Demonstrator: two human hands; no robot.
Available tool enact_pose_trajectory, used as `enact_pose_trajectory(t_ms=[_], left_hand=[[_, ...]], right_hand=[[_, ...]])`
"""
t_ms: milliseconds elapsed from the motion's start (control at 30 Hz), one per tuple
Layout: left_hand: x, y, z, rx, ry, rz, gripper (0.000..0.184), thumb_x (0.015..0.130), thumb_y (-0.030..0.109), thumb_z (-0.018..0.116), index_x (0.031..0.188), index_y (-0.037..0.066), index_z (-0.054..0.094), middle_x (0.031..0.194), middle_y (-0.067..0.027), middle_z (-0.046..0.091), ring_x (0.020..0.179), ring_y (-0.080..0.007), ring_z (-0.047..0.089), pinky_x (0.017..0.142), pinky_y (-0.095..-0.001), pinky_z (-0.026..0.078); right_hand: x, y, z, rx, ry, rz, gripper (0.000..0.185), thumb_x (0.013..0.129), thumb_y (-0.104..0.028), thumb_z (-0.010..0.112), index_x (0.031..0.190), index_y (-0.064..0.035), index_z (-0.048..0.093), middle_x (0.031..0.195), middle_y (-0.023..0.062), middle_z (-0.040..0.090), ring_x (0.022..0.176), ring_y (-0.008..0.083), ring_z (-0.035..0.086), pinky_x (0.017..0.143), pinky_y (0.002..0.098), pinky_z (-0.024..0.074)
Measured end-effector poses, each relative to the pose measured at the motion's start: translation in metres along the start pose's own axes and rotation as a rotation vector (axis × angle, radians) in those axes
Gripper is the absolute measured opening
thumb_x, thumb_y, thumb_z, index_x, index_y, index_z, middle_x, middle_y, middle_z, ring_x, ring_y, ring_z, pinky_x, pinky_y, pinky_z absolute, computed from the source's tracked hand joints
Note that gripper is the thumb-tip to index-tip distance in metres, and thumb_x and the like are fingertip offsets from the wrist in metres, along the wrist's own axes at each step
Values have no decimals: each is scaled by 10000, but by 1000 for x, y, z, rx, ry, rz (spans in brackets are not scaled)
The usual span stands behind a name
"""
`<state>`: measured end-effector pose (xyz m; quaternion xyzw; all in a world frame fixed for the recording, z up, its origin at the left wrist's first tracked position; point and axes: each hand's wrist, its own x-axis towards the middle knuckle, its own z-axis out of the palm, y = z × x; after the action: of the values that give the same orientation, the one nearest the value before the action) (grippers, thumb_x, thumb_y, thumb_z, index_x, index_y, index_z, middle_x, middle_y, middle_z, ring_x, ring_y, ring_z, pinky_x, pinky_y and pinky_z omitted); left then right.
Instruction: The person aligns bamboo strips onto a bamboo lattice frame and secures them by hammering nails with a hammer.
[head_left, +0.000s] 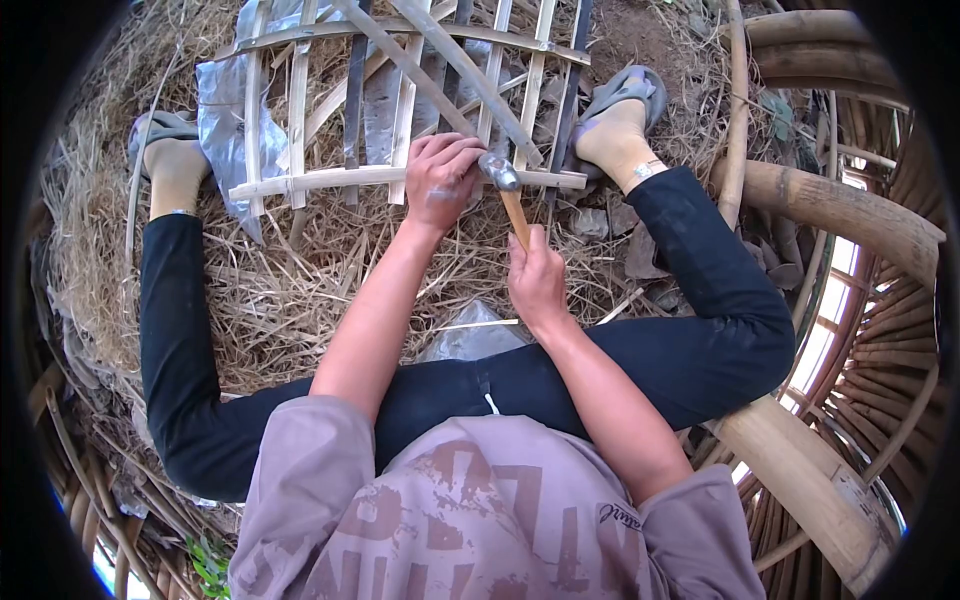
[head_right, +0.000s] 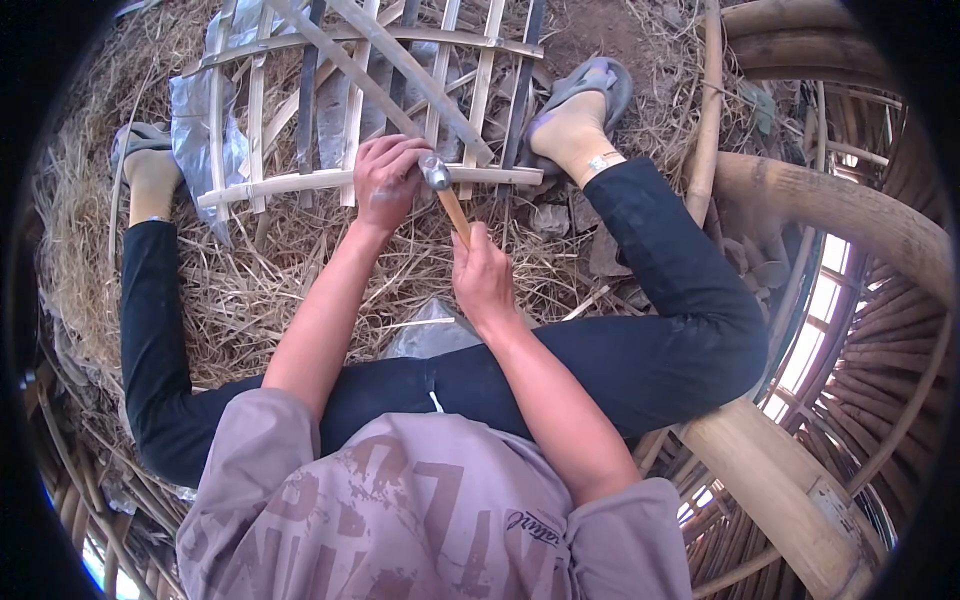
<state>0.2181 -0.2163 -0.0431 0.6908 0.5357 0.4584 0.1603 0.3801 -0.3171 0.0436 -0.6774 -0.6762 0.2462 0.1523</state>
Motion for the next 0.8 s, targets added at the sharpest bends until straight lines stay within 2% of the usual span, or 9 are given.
enact_pose_trajectory(t_ms=[67, 200, 233, 367, 500, 600, 733, 767, 800], left_hand=[[5, -4, 1, 18, 23, 23, 172, 752, 130, 788, 918, 146, 751, 1026, 40, 765, 1024, -197, 692, 947, -386, 456], [0, -1, 2, 10, 17, 4, 171, 751, 126, 786, 917, 147, 750, 1027, 39, 765, 1026, -196, 691, 943, -382, 459], [3, -2, 3, 11, 25, 13, 170, 751, 119, 777, 917, 145, 755, 1026, 35, 768, 1023, -198, 695, 941, -382, 462], [0, -1, -1, -14, 5, 5, 185, 749, 96, 751, 927, 141, 771, 1026, 26, 777, 1013, -211, 705, 937, -385, 474], [-2, 0, 1, 5, 23, -12, 189, 759, 101, 758, 941, 147, 780, 1023, 21, 780, 1015, -214, 705, 931, -386, 479], [-1, 0, 1, 9, 21, -11, 172, 762, 101, 761, 928, 144, 782, 1018, 18, 782, 995, -212, 711, 925, -384, 481], [-1, -1, 1, -7, 38, 2, 141, 758, 107, 755, 896, 137, 770, 1012, 9, 782, 939, -212, 719, 898, -370, 487], [0, -1, 1, -7, 32, 6, 141, 751, 104, 758, 890, 129, 765, 1001, 10, 780, 935, -216, 716, 885, -361, 490], [2, -2, 2, -7, 25, -1, 147, 747, 98, 759, 892, 124, 765, 1003, 8, 778, 955, -222, 711, 890, -367, 493]], right_hand=[[-1, -2, -1, 21, 91, -85, 172, 1041, -163, 587, 1035, -28, 481, 755, 252, 643, 693, 479, 669, 540, 544, 482], [-3, 1, 1, -13, -53, 34, 178, 1031, -162, 604, 1044, -29, 486, 761, 257, 644, 703, 489, 662, 571, 560, 489], [-3, 0, 1, 10, 26, -34, 185, 1035, -175, 597, 1045, -29, 483, 748, 261, 641, 708, 491, 664, 576, 566, 492], [3, 4, 4, -20, -71, 81, 173, 1039, -168, 589, 1036, -26, 489, 759, 260, 648, 702, 485, 666, 565, 552, 493], [2, 0, -2, 18, 160, -159, 170, 1035, -161, 592, 1046, -24, 491, 753, 254, 651, 705, 483, 669, 563, 547, 493], [2, -1, 0, -31, -98, 107, 161, 1027, -148, 604, 1044, -26, 500, 757, 256, 647, 717, 486, 669, 567, 552, 491], [-2, -2, 1, 47, 102, -77, 183, 1028, -163, 604, 1045, -24, 486, 759, 263, 646, 721, 496, 667, 574, 560, 489], [-2, -2, 2, 65, -33, 109, 179, 1026, -161, 609, 1044, -23, 497, 761, 261, 649, 718, 491, 670, 574, 553, 493], [0, 0, 2, 49, -20, 70, 177, 1026, -159, 609, 1045, -22, 499, 758, 260, 648, 715, 489, 671, 572, 550, 494]])
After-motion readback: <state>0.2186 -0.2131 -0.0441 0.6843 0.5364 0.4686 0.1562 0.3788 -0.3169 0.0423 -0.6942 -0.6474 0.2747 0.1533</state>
